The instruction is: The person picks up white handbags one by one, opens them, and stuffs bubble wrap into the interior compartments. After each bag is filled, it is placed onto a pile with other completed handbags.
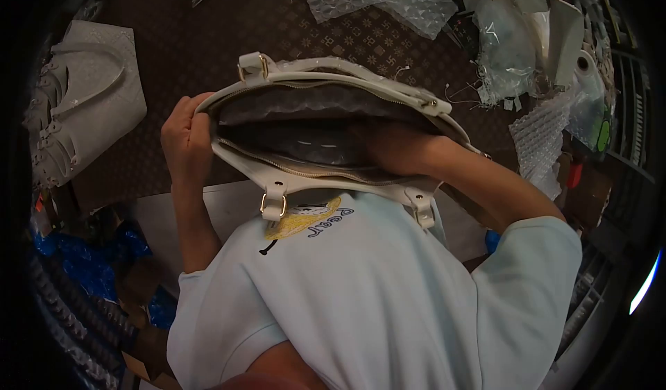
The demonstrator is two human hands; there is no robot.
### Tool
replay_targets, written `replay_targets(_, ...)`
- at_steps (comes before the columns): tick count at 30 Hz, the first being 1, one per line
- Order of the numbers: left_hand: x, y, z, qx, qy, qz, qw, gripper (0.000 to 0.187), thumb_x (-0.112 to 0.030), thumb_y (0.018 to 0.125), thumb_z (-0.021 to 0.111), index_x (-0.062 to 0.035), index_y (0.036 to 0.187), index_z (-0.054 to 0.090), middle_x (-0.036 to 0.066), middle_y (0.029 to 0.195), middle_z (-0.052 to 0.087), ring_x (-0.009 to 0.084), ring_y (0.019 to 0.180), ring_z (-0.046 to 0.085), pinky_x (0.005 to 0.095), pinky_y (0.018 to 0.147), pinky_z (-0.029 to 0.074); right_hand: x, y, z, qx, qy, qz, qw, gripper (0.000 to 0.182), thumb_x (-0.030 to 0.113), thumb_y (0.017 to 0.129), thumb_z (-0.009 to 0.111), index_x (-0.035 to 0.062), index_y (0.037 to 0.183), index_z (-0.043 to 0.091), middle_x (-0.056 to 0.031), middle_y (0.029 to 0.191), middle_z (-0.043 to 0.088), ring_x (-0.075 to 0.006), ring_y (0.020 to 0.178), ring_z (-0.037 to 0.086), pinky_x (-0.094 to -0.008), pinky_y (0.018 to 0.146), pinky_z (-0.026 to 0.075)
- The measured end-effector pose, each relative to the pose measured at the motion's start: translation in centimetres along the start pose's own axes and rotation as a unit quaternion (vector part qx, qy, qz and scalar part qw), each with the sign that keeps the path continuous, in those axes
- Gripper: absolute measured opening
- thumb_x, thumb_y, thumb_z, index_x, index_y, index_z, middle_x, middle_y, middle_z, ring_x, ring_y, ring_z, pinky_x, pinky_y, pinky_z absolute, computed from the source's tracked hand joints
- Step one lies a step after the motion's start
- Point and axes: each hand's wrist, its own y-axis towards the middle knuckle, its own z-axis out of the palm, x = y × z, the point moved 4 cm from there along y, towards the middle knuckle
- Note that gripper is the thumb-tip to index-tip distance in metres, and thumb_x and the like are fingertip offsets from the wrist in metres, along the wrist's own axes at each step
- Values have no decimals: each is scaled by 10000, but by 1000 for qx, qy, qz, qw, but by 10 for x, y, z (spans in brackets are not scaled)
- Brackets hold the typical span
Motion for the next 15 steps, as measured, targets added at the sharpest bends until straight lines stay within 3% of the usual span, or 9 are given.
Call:
replay_targets(2, 2, -1, -5, -16, 8, -7, 1000, 257, -50, 752, 439, -19, 868, 666, 89, 708, 570, 202, 587, 552, 314, 563, 447, 13, -10, -11, 24, 5, -108, 994, 559, 203, 825, 564, 12, 1310, 362, -218, 1210, 507, -340, 1074, 524, -371, 934, 415)
replay_targets(5, -3, -4, -11, 2, 65, 6, 998, 216, -42, 756, 483, -21, 870, 666, 79, 710, 569, 176, 595, 555, 295, 564, 451, 26, -28, -28, 32, 61, -72, 995, 561, 206, 827, 563, 12, 1312, 359, -213, 1209, 511, -339, 1078, 524, -368, 928, 419)
replay_targets(7, -30, -6, -20, -72, 149, 133, 977, 161, -45, 763, 545, -20, 867, 665, 80, 735, 586, 160, 599, 564, 281, 555, 455, 18, -30, -23, 4, 47, -71, 996, 556, 208, 827, 566, 11, 1307, 368, -212, 1212, 510, -334, 1081, 524, -366, 927, 418)
replay_targets(8, -39, -7, -24, -72, 152, 135, 977, 161, -45, 763, 545, -20, 867, 665, 80, 735, 586, 160, 599, 564, 281, 555, 455, 13, -29, -21, -21, 33, -65, 997, 551, 211, 827, 570, 9, 1302, 376, -210, 1215, 508, -329, 1083, 524, -364, 926, 418)
replay_targets(10, -60, -12, -21, 75, -83, 196, 974, 154, -49, 786, 568, 5, 901, 656, 68, 768, 606, 131, 658, 571, 239, 610, 437, 7, -20, -7, -18, 31, -72, 997, 517, 202, 830, 568, 8, 1278, 401, -216, 1175, 528, -331, 1042, 545, -364, 897, 435)
replay_targets(12, -74, -8, 6, 290, -238, 183, 909, 142, -62, 812, 561, 4, 891, 658, 88, 783, 628, 126, 651, 575, 224, 608, 437, 12, -18, -5, -13, 25, -79, 996, 482, 193, 833, 567, 6, 1255, 426, -222, 1135, 548, -332, 1001, 565, -365, 868, 453)
replay_targets(13, -73, -5, 21, 405, -163, 139, 889, 154, -100, 820, 573, 1, 900, 658, 104, 817, 652, 179, 686, 612, 258, 635, 466, 21, -21, -15, -86, 44, -87, 992, 413, 183, 842, 558, 5, 1204, 468, -227, 1085, 564, -343, 947, 579, -372, 844, 462)
replay_targets(14, -72, -5, 30, 405, -161, 138, 890, 154, -100, 820, 573, 1, 900, 658, 104, 817, 652, 179, 686, 612, 258, 635, 466, 25, -25, -22, -156, 67, -94, 981, 348, 172, 851, 548, 3, 1152, 510, -232, 1035, 580, -354, 893, 593, -379, 820, 472)
replay_targets(15, -65, -7, 43, 397, -49, 164, 902, 154, -115, 822, 564, 1, 879, 648, 110, 801, 644, 220, 693, 614, 304, 632, 477, 23, -26, -19, -265, 47, -140, 953, 216, 123, 833, 537, 12, 1014, 580, -226, 926, 594, -338, 807, 607, -365, 713, 502)
